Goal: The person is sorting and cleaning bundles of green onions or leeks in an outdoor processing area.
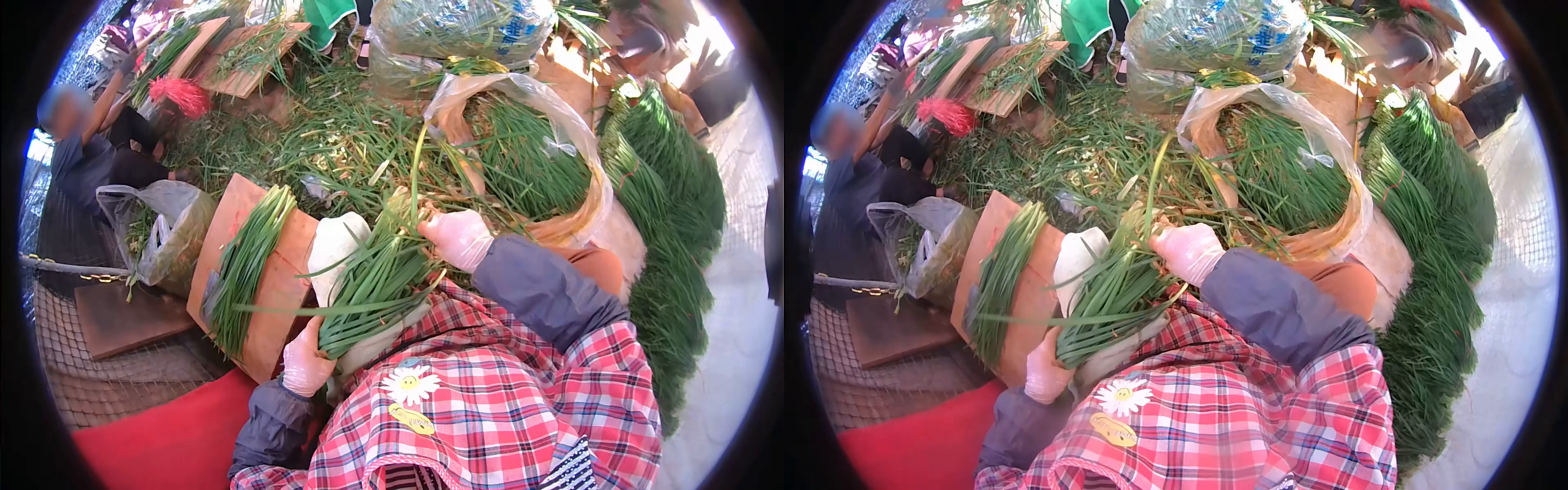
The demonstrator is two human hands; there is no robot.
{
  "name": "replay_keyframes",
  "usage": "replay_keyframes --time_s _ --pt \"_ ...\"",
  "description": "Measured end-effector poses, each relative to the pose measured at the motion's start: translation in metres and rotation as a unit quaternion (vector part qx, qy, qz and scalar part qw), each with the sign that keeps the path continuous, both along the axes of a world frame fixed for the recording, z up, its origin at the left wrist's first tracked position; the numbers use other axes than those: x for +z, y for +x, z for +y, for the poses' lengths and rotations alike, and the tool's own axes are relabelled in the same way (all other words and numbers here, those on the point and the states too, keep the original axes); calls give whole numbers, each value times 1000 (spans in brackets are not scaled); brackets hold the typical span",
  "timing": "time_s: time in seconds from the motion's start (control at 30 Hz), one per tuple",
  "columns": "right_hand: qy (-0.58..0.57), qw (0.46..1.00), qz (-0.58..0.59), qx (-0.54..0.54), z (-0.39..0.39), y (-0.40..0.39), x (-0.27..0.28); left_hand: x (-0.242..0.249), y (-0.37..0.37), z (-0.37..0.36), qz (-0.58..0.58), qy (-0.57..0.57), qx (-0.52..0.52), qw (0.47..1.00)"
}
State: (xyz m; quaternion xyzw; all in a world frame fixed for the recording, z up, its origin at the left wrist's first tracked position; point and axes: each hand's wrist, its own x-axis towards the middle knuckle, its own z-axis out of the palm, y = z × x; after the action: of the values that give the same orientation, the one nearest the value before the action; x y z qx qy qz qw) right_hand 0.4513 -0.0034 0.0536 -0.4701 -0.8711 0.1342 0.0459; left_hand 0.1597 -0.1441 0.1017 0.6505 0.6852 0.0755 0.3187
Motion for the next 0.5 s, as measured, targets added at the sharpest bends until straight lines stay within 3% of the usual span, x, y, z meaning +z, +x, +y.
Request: replay_keyframes --time_s 0.07,0.2,0.27,0.33,0.43,0.47,0.5 --pt "43 999 -20 23 2 3 2 1 0 1 -5 -25 9 1000" --pt "83 996 -16 19 19 7 6 -16 -10 -3 -46 48 -8 998" --pt "50 990 -49 -121 46 21 12 -18 -12 -5 -52 62 -13 997" --pt "-100 946 115 -286 84 62 25 -27 -14 -10 -65 76 0 995" --pt "-299 904 209 -225 95 56 19 -34 -17 -15 -34 92 -5 995" --pt "-354 887 256 -152 104 46 -23 -35 -17 -16 -16 94 -11 995" --pt "-235 960 145 -50 90 26 1 -34 -17 -14 -5 117 -32 993"
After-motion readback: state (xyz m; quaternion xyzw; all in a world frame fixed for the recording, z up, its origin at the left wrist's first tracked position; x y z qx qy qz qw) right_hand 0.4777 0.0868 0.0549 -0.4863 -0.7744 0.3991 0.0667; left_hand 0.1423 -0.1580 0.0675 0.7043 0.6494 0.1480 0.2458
